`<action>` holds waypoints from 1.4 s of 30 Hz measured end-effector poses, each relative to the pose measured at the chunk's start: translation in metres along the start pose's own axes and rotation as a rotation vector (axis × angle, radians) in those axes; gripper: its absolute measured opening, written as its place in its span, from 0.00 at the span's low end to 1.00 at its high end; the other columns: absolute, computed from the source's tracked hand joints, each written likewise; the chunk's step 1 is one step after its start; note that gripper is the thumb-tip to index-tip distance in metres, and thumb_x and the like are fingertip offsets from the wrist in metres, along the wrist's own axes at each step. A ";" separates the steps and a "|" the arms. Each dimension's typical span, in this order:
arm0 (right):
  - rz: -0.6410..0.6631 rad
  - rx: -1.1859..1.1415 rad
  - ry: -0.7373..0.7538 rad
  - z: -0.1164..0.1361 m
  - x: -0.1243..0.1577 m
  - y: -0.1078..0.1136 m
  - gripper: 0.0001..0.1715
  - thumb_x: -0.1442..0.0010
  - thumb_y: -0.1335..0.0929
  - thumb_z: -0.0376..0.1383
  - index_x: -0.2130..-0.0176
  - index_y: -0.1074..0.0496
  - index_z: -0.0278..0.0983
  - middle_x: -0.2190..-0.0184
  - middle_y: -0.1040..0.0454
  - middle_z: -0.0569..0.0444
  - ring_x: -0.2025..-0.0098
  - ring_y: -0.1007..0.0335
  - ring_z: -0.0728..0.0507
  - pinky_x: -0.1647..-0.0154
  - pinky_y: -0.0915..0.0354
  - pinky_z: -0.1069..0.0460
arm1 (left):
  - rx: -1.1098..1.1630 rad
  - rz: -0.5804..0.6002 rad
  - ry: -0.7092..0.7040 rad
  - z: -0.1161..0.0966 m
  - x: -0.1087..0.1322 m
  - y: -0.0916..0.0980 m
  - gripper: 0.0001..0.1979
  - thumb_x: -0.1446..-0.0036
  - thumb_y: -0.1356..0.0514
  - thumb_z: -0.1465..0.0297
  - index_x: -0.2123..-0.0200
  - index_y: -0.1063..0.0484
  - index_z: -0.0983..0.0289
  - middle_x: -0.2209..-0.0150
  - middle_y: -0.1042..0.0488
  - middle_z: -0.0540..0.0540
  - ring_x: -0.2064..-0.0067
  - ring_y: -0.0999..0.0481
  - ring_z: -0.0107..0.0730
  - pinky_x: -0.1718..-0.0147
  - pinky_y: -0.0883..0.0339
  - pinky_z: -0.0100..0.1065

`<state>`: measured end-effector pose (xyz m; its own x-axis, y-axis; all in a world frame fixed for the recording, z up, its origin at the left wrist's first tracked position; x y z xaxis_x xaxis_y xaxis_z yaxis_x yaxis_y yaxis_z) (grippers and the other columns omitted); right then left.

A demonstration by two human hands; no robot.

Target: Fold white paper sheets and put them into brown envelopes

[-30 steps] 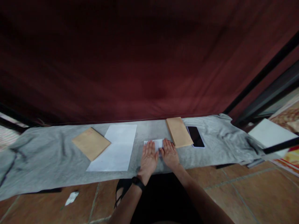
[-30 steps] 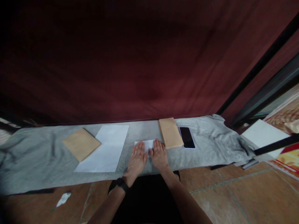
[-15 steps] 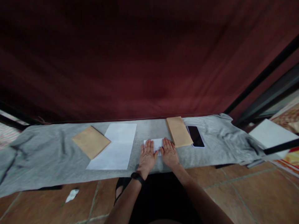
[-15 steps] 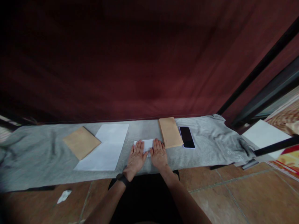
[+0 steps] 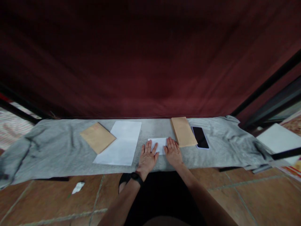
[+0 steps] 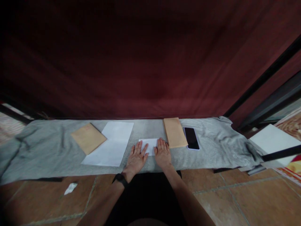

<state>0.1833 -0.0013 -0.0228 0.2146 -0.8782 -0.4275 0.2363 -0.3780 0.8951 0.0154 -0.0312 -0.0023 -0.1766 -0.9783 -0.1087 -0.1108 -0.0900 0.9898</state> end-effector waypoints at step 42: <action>0.035 -0.030 0.099 0.000 0.049 0.028 0.31 0.27 0.42 0.41 0.31 0.44 0.29 0.34 0.38 0.41 0.33 0.41 0.37 0.31 0.49 0.41 | -0.081 -0.073 0.084 0.010 0.027 0.003 0.33 0.31 0.58 0.56 0.32 0.46 0.73 0.30 0.45 0.65 0.28 0.51 0.46 0.31 0.54 0.50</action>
<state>0.2001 -0.0547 -0.0181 0.3151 -0.8568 -0.4080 0.2553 -0.3375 0.9060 0.0000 -0.0559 -0.0031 -0.0877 -0.9804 -0.1763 -0.0405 -0.1733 0.9840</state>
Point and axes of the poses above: each hand's wrist, its own x-axis away from the middle knuckle, its own y-axis out of the back of the hand, z = x × y, the point moved 3 cm from there along -x, towards the middle knuckle
